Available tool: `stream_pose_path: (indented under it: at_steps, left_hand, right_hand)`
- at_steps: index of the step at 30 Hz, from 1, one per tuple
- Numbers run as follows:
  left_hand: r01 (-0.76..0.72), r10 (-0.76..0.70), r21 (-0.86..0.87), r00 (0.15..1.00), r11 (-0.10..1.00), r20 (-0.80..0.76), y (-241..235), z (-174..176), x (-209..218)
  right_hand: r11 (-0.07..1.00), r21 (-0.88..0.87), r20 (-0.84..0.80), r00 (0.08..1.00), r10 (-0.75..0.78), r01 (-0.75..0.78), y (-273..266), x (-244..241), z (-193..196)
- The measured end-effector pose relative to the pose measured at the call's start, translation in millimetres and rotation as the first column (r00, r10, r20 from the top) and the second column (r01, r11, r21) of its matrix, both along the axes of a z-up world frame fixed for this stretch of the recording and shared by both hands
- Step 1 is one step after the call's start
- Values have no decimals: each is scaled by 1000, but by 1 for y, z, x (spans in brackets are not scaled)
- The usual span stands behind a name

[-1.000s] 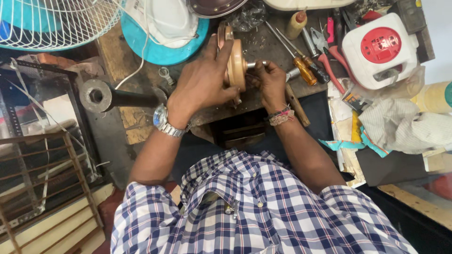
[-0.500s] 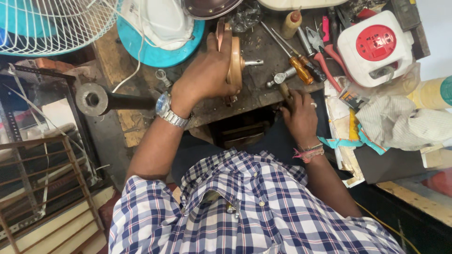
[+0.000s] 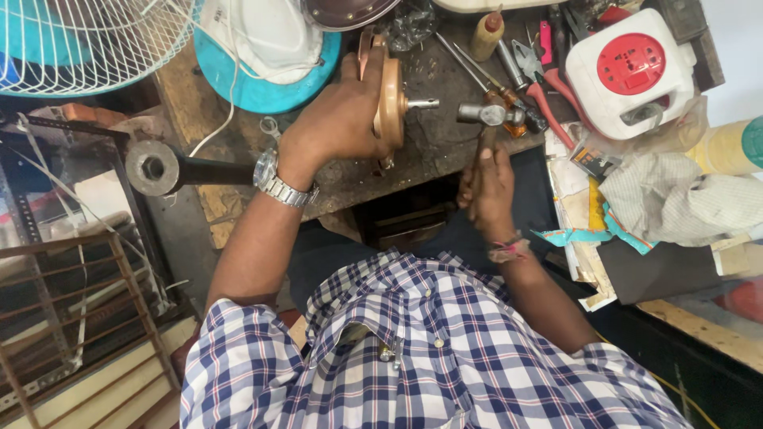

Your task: The person disassembles a small electric motor on a workbench, removing the end cap and rotor. They then use a screwdriver and pliers to adjust or clean the stator windings.

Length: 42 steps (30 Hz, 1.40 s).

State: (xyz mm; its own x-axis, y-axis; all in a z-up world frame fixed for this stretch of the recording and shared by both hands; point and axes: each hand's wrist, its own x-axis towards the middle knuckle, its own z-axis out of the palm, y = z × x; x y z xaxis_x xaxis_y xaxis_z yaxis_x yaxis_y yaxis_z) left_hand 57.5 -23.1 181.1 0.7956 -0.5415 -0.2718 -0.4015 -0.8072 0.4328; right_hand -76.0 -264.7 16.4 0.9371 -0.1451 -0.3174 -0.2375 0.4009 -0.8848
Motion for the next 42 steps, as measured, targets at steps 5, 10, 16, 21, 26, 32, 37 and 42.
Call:
stream_pose_path:
  at_steps: [5,10,16,21,26,32,37,42]
  left_hand:
    - [39,-32,-66,994,997,104,2,-3,-2]
    - [-40,40,-65,999,997,3,8,-6,-5]
    - [7,9,-173,995,985,95,9,-17,-1]
    - [48,-12,-238,989,970,150,6,-25,1]
    - [-59,67,-171,997,984,41,10,-26,-6]
    - [-64,72,-188,997,980,38,11,-20,-2]
    - [-51,64,-186,996,981,67,13,-24,-2]
    - [51,0,-255,981,965,196,12,-27,4]
  right_hand:
    - [999,-30,-26,999,30,-31,9,8,-3]
    - [993,-115,-112,993,-44,31,4,16,-6]
    - [995,21,-27,995,-97,98,15,18,5]
    - [999,9,-41,999,-31,32,18,23,18]
    - [998,-6,-68,995,68,-69,16,17,15]
    - [994,64,-83,993,89,-84,16,19,11]
    - [993,13,-98,988,115,-115,16,19,11]
    - [990,-16,-137,982,134,-137,6,23,3]
